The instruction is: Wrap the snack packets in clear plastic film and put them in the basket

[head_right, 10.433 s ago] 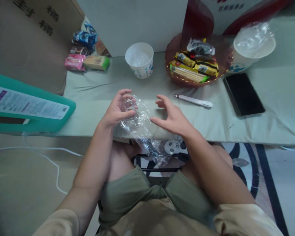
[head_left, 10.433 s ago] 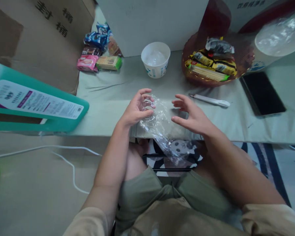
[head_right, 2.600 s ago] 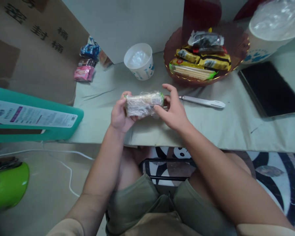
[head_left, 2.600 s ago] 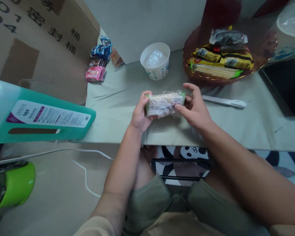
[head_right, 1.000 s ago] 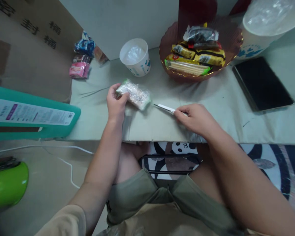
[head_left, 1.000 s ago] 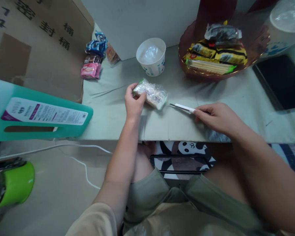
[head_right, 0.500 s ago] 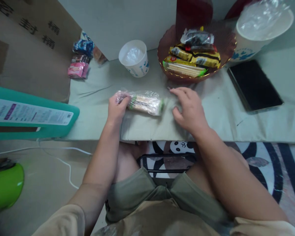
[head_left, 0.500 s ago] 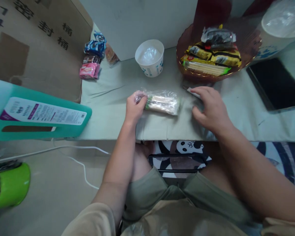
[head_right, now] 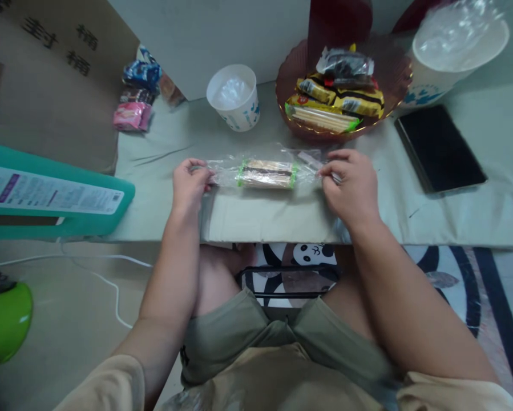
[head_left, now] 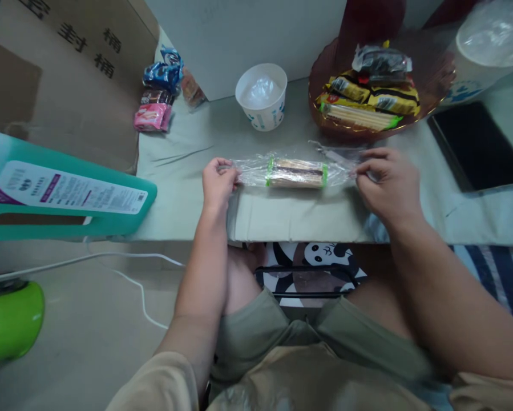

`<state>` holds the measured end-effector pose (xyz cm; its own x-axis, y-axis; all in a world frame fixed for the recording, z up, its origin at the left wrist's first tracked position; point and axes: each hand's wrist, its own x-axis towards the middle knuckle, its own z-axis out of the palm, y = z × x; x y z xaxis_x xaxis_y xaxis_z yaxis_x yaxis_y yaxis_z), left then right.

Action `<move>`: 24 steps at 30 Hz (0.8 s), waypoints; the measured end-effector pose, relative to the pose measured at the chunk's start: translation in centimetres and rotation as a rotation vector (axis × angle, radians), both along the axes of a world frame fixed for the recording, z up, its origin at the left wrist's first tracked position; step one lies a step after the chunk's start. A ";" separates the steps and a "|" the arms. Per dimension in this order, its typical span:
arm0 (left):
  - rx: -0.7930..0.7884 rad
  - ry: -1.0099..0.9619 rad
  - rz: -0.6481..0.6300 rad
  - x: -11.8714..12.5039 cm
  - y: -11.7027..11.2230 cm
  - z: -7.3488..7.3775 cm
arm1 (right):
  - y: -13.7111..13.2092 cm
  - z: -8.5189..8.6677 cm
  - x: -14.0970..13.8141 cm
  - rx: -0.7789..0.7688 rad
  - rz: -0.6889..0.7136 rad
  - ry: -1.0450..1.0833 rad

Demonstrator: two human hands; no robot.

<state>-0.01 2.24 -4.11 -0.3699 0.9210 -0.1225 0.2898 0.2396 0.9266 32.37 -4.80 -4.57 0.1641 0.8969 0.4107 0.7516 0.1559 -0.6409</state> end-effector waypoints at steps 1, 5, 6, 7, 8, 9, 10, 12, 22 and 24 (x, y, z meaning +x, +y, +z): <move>0.049 0.082 -0.007 -0.2 0.0 -0.2 | -0.1 0.1 0.0 0.033 -0.043 -0.002; 0.345 0.375 -0.231 -0.3 -0.6 -0.4 | -0.8 1.1 -1.3 0.135 0.135 0.050; 0.372 0.439 -0.332 -0.1 -0.8 -0.3 | -0.9 1.2 -1.8 0.107 0.211 0.039; 0.372 0.500 -0.432 0.1 -1.0 -0.2 | -0.9 1.3 -2.3 0.054 0.266 0.017; 0.354 0.551 -0.516 0.3 -1.3 0.0 | -0.9 1.4 -2.7 -0.009 0.295 -0.008; 0.329 0.586 -0.575 0.5 -1.6 0.2 | -0.9 1.5 -3.0 -0.056 0.302 -0.031; 0.307 0.608 -0.612 0.8 -1.9 0.5 | -0.9 1.6 -3.2 -0.084 0.303 -0.047; 0.299 0.637 -0.624 1.2 -2.5 1.3 | -1.1 1.9 -3.3 -0.078 0.311 -0.056; 0.238 0.515 -0.973 1.0 -7.5 5.3 | -3.8 4.5 -2.9 -0.573 0.875 -0.140; 0.059 0.484 -1.036 0.8 -8.1 5.6 | -3.8 4.8 -3.1 -0.663 0.805 -0.274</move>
